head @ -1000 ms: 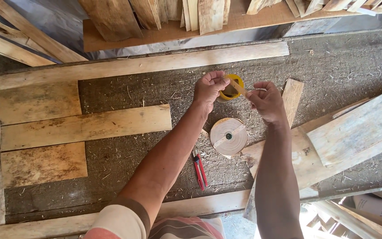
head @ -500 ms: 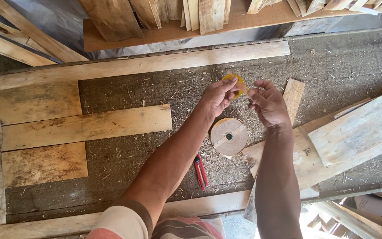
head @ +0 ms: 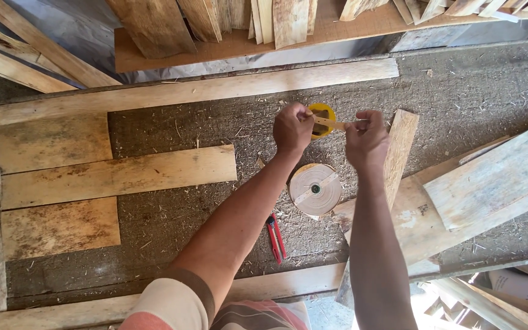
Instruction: Fitting and cutting wooden planks on a workbench to assemble a structure.
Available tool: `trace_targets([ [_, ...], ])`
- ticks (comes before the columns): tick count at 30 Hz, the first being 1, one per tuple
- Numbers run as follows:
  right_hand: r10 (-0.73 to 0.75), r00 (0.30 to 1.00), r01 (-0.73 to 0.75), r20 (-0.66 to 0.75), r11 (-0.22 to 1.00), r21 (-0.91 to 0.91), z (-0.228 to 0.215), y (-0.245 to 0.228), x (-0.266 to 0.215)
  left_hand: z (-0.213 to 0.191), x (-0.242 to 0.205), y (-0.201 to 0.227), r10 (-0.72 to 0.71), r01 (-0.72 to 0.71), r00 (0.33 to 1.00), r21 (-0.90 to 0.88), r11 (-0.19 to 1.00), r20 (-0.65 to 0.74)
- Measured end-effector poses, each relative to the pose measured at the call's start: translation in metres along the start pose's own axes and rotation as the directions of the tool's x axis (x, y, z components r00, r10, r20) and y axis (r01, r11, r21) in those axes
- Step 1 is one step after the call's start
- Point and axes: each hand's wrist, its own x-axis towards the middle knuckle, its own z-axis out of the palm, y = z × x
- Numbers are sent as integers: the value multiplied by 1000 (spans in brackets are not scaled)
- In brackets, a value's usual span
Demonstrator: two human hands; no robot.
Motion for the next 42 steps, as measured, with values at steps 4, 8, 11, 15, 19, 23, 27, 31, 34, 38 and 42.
trace_targets([
  [4, -318, 938, 198, -141, 821, -535, 19, -15, -26, 8, 3, -14, 466, -358, 855, 392, 848, -227],
  [8, -292, 955, 233, 57, 618, -751, 42, -12, -39, 9, 1, -19, 472, -363, 851, 390, 846, -232],
  [11, -249, 963, 241, 104, 616, -750, 57, -4, -39, 12, 3, -21, 463, -346, 859, 419, 839, -218],
  [15, -205, 971, 233, 125, 677, -698, 60, -14, -39, 9, -2, -12, 482, -376, 841, 376, 847, -246],
  [19, -120, 982, 189, 147, 662, -725, 59, -21, -37, 12, 7, -16, 412, -291, 884, 428, 856, -223],
  [23, -128, 981, 194, 148, 541, -818, 62, -12, -32, 6, 14, -1, 262, -160, 934, 368, 916, -244],
  [27, -138, 978, 202, 154, 474, -857, 65, -2, -29, -3, 29, 9, -37, 86, 969, 194, 977, -245],
  [31, -141, 977, 205, 160, 414, -887, 65, 0, -27, -17, 38, 19, -98, 139, 961, 143, 980, -260],
  [34, -117, 980, 199, 163, 446, -872, 64, -5, -28, -40, 36, 36, -118, 139, 946, 49, 989, -303],
  [38, -108, 979, 206, 175, 519, -830, 63, -10, -34, -88, 35, 47, -66, 72, 918, 0, 997, -391],
  [42, -218, 962, 258, 167, 507, -822, 69, 7, -31, -142, 18, 29, 283, -292, 875, 39, 956, -392],
])
